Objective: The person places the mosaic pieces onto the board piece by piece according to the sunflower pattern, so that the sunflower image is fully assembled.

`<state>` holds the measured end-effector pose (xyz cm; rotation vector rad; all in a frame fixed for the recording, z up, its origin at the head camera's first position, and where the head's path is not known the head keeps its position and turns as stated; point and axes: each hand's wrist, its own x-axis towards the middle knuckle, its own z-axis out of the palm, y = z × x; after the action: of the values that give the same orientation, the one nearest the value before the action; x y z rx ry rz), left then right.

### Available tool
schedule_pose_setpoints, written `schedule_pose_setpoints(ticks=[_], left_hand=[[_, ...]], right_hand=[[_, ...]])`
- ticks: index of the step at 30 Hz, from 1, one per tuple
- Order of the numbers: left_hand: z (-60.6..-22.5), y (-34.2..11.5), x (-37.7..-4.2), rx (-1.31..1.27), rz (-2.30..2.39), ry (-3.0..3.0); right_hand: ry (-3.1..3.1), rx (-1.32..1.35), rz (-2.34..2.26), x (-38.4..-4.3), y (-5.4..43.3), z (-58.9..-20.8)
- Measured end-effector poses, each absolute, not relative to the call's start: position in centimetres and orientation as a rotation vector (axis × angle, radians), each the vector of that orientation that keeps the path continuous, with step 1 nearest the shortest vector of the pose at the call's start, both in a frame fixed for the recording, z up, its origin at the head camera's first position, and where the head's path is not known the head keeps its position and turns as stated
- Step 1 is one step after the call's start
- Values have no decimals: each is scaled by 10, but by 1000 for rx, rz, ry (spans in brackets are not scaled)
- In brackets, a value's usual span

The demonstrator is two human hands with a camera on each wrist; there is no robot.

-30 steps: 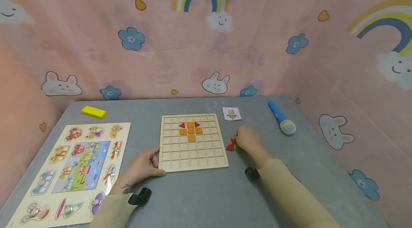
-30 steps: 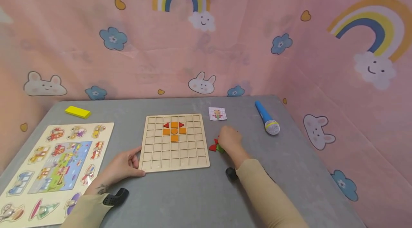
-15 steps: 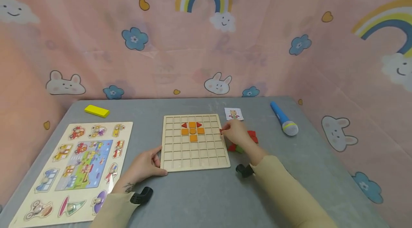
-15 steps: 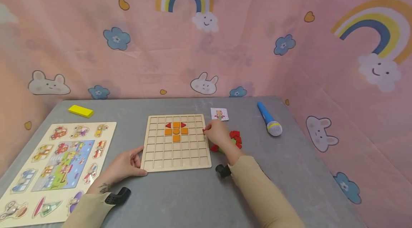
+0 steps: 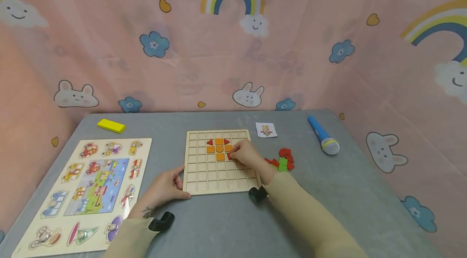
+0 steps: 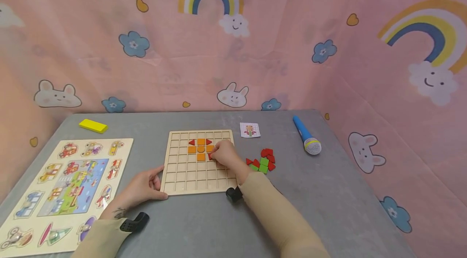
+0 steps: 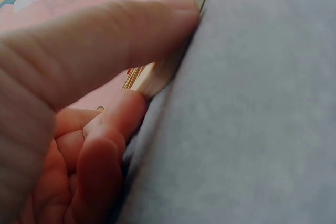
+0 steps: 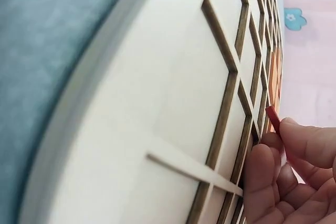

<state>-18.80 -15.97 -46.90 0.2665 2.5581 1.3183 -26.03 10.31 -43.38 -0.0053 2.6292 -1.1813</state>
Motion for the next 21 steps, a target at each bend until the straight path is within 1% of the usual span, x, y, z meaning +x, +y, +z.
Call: schedule_pose_setpoints(ticks=[21], left_hand=[[-469, -160, -188, 286, 1318, 2564]], right_hand=[[2698, -44, -1085, -264, 96, -432]])
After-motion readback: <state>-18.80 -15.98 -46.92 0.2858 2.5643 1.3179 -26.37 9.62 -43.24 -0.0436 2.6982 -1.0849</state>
